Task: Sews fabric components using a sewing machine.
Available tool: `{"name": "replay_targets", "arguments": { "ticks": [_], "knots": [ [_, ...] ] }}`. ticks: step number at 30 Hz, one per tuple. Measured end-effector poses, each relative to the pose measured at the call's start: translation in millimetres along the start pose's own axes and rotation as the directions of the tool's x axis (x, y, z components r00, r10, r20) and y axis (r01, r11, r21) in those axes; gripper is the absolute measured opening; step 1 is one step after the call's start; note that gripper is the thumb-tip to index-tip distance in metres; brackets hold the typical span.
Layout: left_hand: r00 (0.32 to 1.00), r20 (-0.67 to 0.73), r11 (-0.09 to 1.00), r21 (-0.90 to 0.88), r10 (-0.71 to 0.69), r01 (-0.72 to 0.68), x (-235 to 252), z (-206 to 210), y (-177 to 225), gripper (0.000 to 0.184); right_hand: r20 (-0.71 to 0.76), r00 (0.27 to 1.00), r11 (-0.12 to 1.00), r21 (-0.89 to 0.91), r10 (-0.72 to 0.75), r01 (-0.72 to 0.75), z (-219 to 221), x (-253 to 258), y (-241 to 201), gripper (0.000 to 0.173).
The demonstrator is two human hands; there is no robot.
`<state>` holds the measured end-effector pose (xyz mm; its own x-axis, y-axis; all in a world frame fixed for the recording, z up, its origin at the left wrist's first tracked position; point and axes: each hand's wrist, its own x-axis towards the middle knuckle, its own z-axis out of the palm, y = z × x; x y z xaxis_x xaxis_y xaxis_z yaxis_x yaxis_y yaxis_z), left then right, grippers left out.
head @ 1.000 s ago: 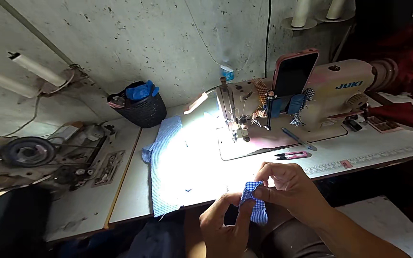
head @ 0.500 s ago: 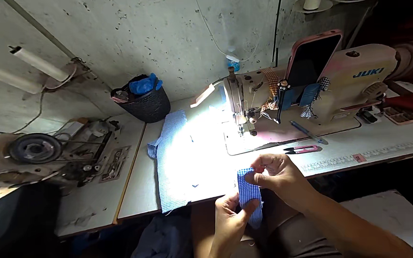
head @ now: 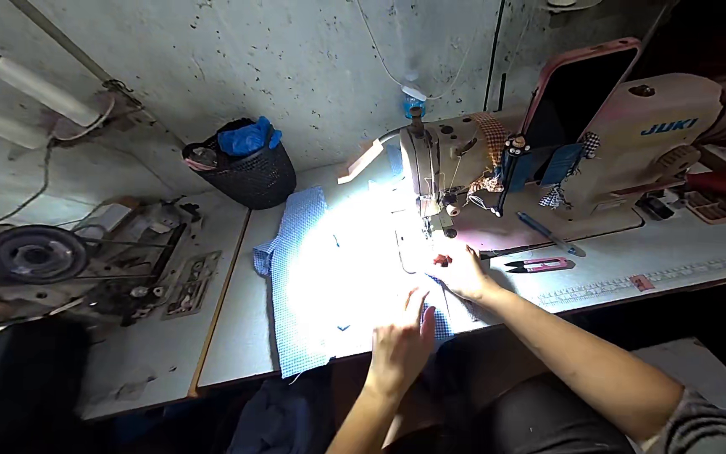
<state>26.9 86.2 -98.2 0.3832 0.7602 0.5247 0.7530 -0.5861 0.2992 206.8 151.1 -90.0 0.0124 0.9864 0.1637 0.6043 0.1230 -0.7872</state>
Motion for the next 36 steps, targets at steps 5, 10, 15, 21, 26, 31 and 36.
{"name": "replay_targets", "arguments": {
  "ticks": [5, 10, 15, 21, 26, 31, 36],
  "knots": [
    [0.947, 0.253, 0.979, -0.098, 0.196, -0.177, 35.3, 26.8, -46.6, 0.042, 0.003, 0.999, 0.993, -0.109, 0.044, -0.044, 5.0, 24.2, 4.7, 0.02],
    [0.903, 0.377, 0.978, -0.122, 0.205, -0.171, 56.3, 26.2, -51.1, 0.047, -0.087, 0.996, 0.999, -0.031, 0.009, -0.011, 0.3, 24.9, 9.7, 0.023],
    [0.896, 0.366, 0.963, -0.193, 0.249, -0.189, 56.6, 33.3, -62.6, 0.053, -0.06, 0.941, 0.908, -0.287, -0.333, 0.304, -8.1, 5.9, 26.6, 0.022],
    [0.907, 0.32, 0.95, -0.24, 0.274, -0.202, 57.6, 34.5, -70.4, 0.05, -0.058, 0.888, 0.803, -0.456, -0.456, 0.383, -1.9, -0.3, 38.3, 0.026],
    [0.911, 0.297, 0.944, -0.25, 0.285, -0.214, 58.5, 33.8, -72.3, 0.05, -0.017, 0.892, 0.79, -0.473, -0.451, 0.39, -1.5, -1.2, 33.1, 0.027],
    [0.898, 0.321, 0.948, -0.207, 0.301, -0.244, 74.9, 39.1, -69.3, 0.049, -0.091, 0.907, 0.777, -0.555, -0.412, 0.297, 0.7, -0.3, 29.6, 0.027],
    [0.903, 0.286, 0.939, -0.219, 0.321, -0.265, 81.9, 51.6, -75.3, 0.05, -0.086, 0.951, 0.806, -0.557, -0.298, 0.202, -2.1, 3.3, 20.2, 0.028]
  ]
}}
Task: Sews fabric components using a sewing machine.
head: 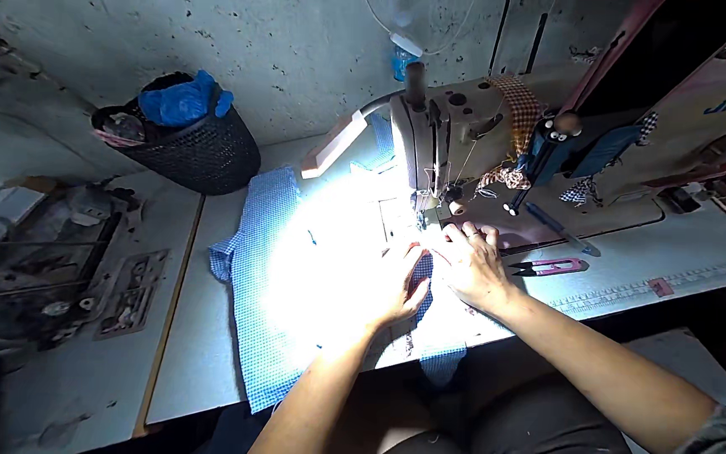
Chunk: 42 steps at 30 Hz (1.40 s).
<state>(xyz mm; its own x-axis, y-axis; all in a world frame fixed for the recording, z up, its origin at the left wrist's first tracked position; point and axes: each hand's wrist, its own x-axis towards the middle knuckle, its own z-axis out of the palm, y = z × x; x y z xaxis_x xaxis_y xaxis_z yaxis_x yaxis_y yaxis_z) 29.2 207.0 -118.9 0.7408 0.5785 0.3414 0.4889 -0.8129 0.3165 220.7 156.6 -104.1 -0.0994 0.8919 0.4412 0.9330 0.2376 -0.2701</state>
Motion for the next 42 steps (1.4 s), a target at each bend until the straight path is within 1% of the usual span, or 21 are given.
{"name": "replay_targets", "arguments": {
  "ticks": [4, 14, 18, 21, 25, 29, 33, 37, 40, 42],
  "knots": [
    [1.0, -0.006, 1.0, 0.022, -0.017, 0.017, -0.8, 0.7, 1.6, 0.054, 0.043, 0.999, 0.999, 0.022, 0.031, -0.032, -2.5, 1.9, -0.4, 0.033],
    [0.999, -0.031, 0.999, 0.035, -0.028, 0.029, 0.9, 4.5, 0.6, 0.054, 0.126, 0.989, 0.994, 0.06, 0.081, -0.089, -3.3, 4.5, 3.4, 0.033],
    [0.999, -0.02, 0.999, 0.034, -0.033, 0.034, 1.0, 3.9, 1.8, 0.054, 0.111, 0.991, 0.996, 0.039, 0.07, -0.075, -2.6, 3.3, 2.8, 0.033],
    [1.0, -0.018, 1.0, 0.013, -0.023, 0.023, -1.0, 5.0, 1.7, 0.053, 0.125, 0.989, 0.995, 0.056, 0.078, -0.086, -5.9, 2.9, 1.9, 0.032],
    [0.999, -0.034, 1.0, 0.017, -0.001, 0.001, -1.7, 3.8, 2.1, 0.053, 0.065, 0.996, 0.995, 0.083, 0.057, -0.063, 1.4, 1.7, 7.2, 0.031],
    [0.999, -0.038, 1.0, 0.005, -0.009, 0.009, 0.0, 5.2, 1.7, 0.054, 0.102, 0.991, 0.991, 0.097, 0.086, -0.096, 2.1, 3.8, 7.9, 0.032],
    [0.999, -0.033, 0.999, 0.023, -0.031, 0.032, 2.7, 5.7, 1.9, 0.055, 0.11, 0.988, 0.992, 0.041, 0.113, -0.118, -0.7, 4.8, 3.8, 0.033],
    [0.999, -0.013, 0.998, 0.058, -0.03, 0.031, 3.3, 3.1, 2.9, 0.056, 0.112, 0.989, 0.993, 0.042, 0.101, -0.106, -1.1, 4.1, 3.7, 0.033],
    [0.999, -0.011, 0.998, 0.055, -0.032, 0.032, 2.9, 3.4, 2.8, 0.056, 0.12, 0.99, 0.993, 0.087, 0.075, -0.085, -2.0, 2.9, 7.2, 0.035],
    [0.999, -0.018, 0.998, 0.054, -0.032, 0.033, 3.2, 3.5, 2.8, 0.056, 0.092, 0.995, 0.986, 0.155, 0.045, -0.058, -1.7, -0.6, 15.5, 0.037]
  ]
}}
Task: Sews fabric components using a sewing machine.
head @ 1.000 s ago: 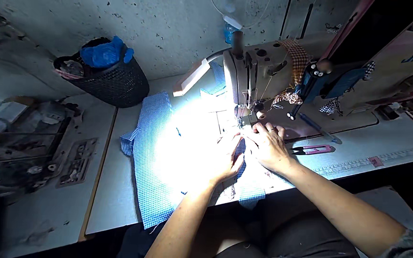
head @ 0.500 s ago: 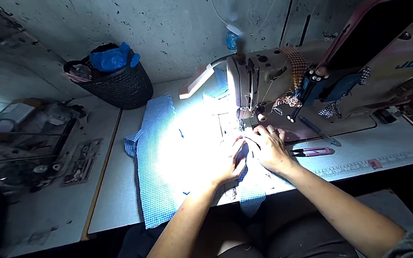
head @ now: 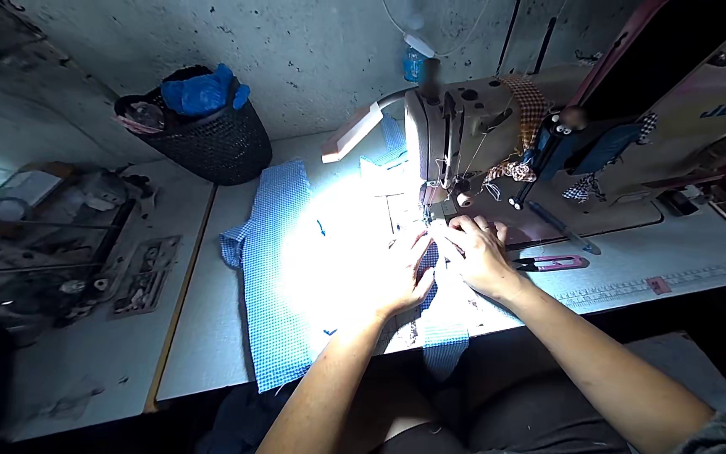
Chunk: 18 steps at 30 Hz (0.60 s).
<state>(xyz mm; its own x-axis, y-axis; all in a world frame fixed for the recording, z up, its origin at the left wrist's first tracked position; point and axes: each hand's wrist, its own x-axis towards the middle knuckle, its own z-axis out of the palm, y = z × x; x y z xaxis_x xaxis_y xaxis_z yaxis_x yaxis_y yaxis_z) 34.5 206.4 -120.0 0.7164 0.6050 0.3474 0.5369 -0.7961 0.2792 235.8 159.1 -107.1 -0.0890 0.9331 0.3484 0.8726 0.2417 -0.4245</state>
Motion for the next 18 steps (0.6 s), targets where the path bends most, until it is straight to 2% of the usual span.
{"name": "replay_targets", "arguments": {
  "ticks": [3, 5, 8, 11, 12, 14, 16, 18],
  "knots": [
    [1.0, -0.005, 1.0, -0.016, -0.001, 0.001, -0.4, 0.9, -0.1, 0.056, -0.093, 0.996, 0.998, 0.055, -0.004, 0.009, -18.6, -12.3, 11.8, 0.042],
    [1.0, 0.01, 1.0, -0.011, 0.004, -0.004, -1.1, 0.0, -0.6, 0.056, -0.204, 0.979, 1.0, 0.016, 0.029, -0.026, -39.5, -25.2, 26.5, 0.037],
    [1.0, 0.004, 1.0, 0.002, 0.018, -0.018, -2.4, 1.1, -2.0, 0.055, -0.393, 0.911, 0.985, -0.057, 0.128, -0.163, -79.1, -49.2, 66.5, 0.031],
    [1.0, -0.016, 1.0, -0.022, 0.017, -0.017, -3.0, 1.6, -1.7, 0.057, -0.545, 0.811, 0.933, -0.134, 0.213, -0.335, -113.4, -71.2, 117.2, 0.036],
    [1.0, -0.011, 1.0, -0.026, 0.013, -0.013, -3.0, 0.3, -0.9, 0.057, -0.562, 0.795, 0.91, -0.164, 0.23, -0.38, -119.7, -75.7, 133.6, 0.04],
    [1.0, 0.011, 1.0, -0.025, 0.0, 0.001, -2.8, -3.2, 0.4, 0.058, -0.517, 0.822, 0.884, -0.235, 0.238, -0.404, -127.6, -81.3, 154.5, 0.049],
    [1.0, 0.014, 1.0, -0.025, -0.005, 0.005, -2.1, -3.9, 0.5, 0.058, -0.499, 0.841, 0.865, -0.306, 0.209, -0.397, -129.0, -83.2, 161.0, 0.051],
    [1.0, 0.014, 1.0, -0.023, -0.003, 0.003, -1.7, -3.9, 1.6, 0.058, -0.534, 0.825, 0.839, -0.35, 0.187, -0.417, -123.7, -83.3, 162.7, 0.049]
  ]
}}
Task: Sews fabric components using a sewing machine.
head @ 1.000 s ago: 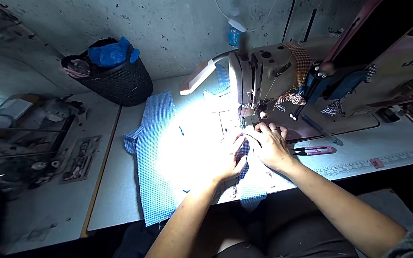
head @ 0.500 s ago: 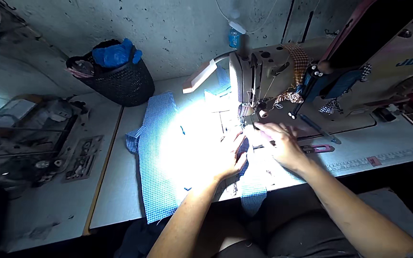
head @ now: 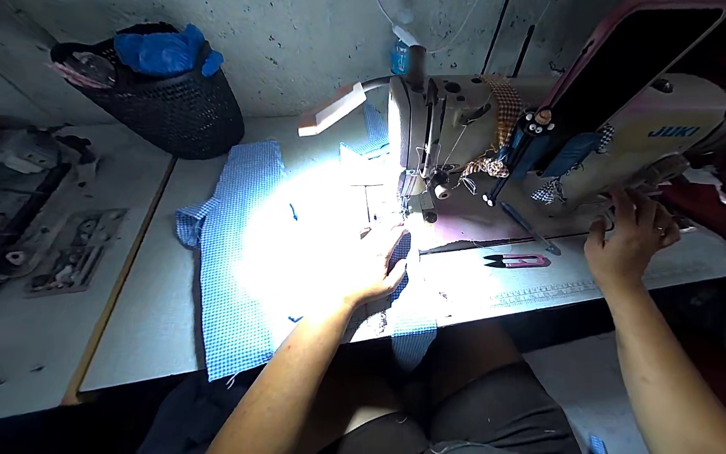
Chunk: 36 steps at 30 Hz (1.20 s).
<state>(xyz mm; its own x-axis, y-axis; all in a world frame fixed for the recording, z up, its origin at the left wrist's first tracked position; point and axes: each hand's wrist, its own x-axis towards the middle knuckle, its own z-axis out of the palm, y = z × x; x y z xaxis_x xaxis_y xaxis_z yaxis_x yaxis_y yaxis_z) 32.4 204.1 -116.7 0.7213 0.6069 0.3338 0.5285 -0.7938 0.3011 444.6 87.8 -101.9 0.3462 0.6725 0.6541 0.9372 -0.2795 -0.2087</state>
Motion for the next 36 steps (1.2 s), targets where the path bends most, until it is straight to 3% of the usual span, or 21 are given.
{"name": "replay_targets", "arguments": {
  "ticks": [21, 29, 36],
  "knots": [
    [1.0, -0.012, 0.998, -0.062, -0.026, 0.025, 5.0, 1.5, -4.3, 0.058, -0.041, 0.999, 1.0, 0.003, -0.021, 0.021, 12.6, -5.5, 3.7, 0.052],
    [1.0, -0.007, 0.999, -0.029, -0.027, 0.026, 7.0, -0.4, -6.1, 0.057, -0.014, 0.999, 0.999, -0.021, -0.044, 0.044, 14.6, -6.2, 2.2, 0.034],
    [1.0, -0.019, 0.999, -0.031, -0.01, 0.009, 5.3, -0.9, -4.1, 0.056, -0.012, 0.999, 0.999, -0.038, -0.031, 0.03, 16.3, -5.9, 0.9, 0.031]
  ]
}}
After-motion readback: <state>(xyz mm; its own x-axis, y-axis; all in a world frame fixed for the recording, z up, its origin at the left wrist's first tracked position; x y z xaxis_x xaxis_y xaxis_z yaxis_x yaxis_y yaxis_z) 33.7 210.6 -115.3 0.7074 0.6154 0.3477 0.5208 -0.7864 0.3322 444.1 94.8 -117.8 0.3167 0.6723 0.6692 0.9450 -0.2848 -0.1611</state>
